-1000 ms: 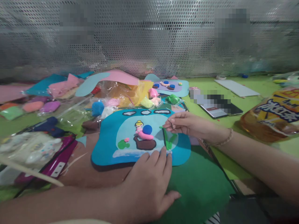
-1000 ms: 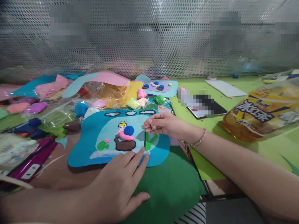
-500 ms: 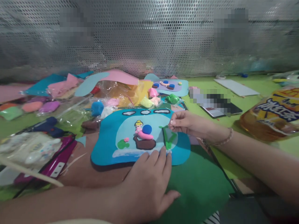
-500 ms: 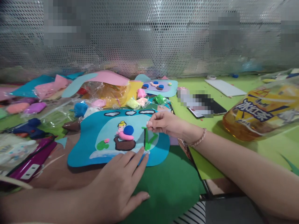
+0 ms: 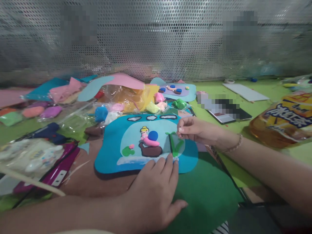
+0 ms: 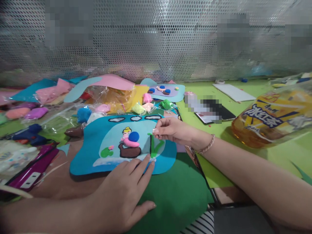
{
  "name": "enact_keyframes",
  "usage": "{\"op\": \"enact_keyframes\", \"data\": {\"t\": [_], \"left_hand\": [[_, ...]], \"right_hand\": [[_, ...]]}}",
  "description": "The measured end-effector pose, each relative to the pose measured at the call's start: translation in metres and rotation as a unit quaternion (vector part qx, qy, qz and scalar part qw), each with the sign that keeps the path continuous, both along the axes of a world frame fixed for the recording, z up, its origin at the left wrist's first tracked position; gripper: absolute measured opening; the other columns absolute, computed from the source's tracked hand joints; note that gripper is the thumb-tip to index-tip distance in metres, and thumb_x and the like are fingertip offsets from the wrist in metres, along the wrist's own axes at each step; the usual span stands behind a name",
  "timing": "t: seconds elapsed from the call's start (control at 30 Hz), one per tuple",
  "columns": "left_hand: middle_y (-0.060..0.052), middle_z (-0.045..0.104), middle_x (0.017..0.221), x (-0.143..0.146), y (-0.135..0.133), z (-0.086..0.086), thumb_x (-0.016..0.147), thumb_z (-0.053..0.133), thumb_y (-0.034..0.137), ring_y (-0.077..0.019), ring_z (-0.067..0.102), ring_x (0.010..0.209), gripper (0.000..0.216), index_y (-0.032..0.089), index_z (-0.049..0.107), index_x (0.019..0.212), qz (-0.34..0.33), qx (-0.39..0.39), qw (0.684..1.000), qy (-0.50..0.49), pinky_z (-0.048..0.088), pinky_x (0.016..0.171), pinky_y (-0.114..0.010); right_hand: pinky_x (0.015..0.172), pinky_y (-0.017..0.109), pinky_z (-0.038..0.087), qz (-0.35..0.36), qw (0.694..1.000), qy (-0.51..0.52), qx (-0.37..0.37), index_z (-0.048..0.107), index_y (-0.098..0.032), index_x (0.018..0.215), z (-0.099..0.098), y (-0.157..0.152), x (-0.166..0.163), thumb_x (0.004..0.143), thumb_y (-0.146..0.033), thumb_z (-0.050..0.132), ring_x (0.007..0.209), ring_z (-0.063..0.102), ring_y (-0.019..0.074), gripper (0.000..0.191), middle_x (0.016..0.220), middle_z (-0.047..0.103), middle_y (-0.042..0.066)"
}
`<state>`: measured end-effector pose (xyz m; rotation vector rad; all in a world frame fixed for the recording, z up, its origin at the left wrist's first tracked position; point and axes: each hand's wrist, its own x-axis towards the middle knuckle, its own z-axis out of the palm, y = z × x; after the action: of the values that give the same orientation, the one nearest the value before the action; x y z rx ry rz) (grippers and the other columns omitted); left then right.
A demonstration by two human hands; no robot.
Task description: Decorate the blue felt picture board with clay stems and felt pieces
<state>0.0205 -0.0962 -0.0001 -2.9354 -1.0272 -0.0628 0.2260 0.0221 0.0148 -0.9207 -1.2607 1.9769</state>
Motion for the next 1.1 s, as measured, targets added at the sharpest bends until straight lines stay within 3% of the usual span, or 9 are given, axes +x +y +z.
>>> {"op": "enact_keyframes", "data": {"t": [0.27,0.53,0.87,1.1], "left_hand": [[-0.024,0.041,0.136,-0.0003,0.0002,-0.0004,0.093,0.021,0.053,-0.0362,0.044,0.110,0.068,0.003,0.039,0.135,-0.003,0.008,1.000,-0.007,0.037,0.085,-0.048],[-0.024,0.040,0.136,0.0004,0.0002,-0.0006,0.093,0.021,0.054,-0.0364,0.044,0.112,0.068,0.003,0.039,0.135,-0.002,0.002,1.000,-0.003,0.037,0.086,-0.047],[-0.023,0.040,0.137,0.0003,-0.0002,-0.0006,0.093,0.021,0.054,-0.0353,0.044,0.112,0.068,0.004,0.038,0.135,0.000,0.004,1.000,-0.005,0.037,0.086,-0.047],[-0.024,0.040,0.137,-0.0009,-0.0008,0.0006,0.093,0.021,0.054,-0.0360,0.044,0.112,0.068,0.003,0.039,0.135,-0.003,0.009,1.000,-0.006,0.036,0.087,-0.047]], "right_hand": [[0.074,0.021,0.050,0.045,0.999,-0.026,0.013,0.071,-0.013,0.082,0.0031,-0.0026,-0.0009,0.070,-0.032,0.074,0.076,0.064,0.0090,0.023,0.082,0.070,0.003],[0.051,0.015,0.042,-0.002,0.999,-0.026,0.024,0.060,-0.015,0.062,0.0018,-0.0021,-0.0006,0.058,-0.026,0.082,0.055,0.054,0.0051,0.025,0.059,0.062,-0.003],[0.072,0.019,0.050,0.038,0.999,-0.023,0.006,0.070,-0.012,0.083,0.0023,-0.0016,-0.0009,0.073,-0.031,0.072,0.072,0.062,0.0072,0.021,0.082,0.069,0.003],[0.055,0.015,0.046,-0.006,1.000,-0.016,-0.007,0.063,-0.014,0.066,0.0033,-0.0018,-0.0022,0.060,-0.023,0.081,0.057,0.058,0.0049,0.021,0.062,0.064,-0.003]]}}
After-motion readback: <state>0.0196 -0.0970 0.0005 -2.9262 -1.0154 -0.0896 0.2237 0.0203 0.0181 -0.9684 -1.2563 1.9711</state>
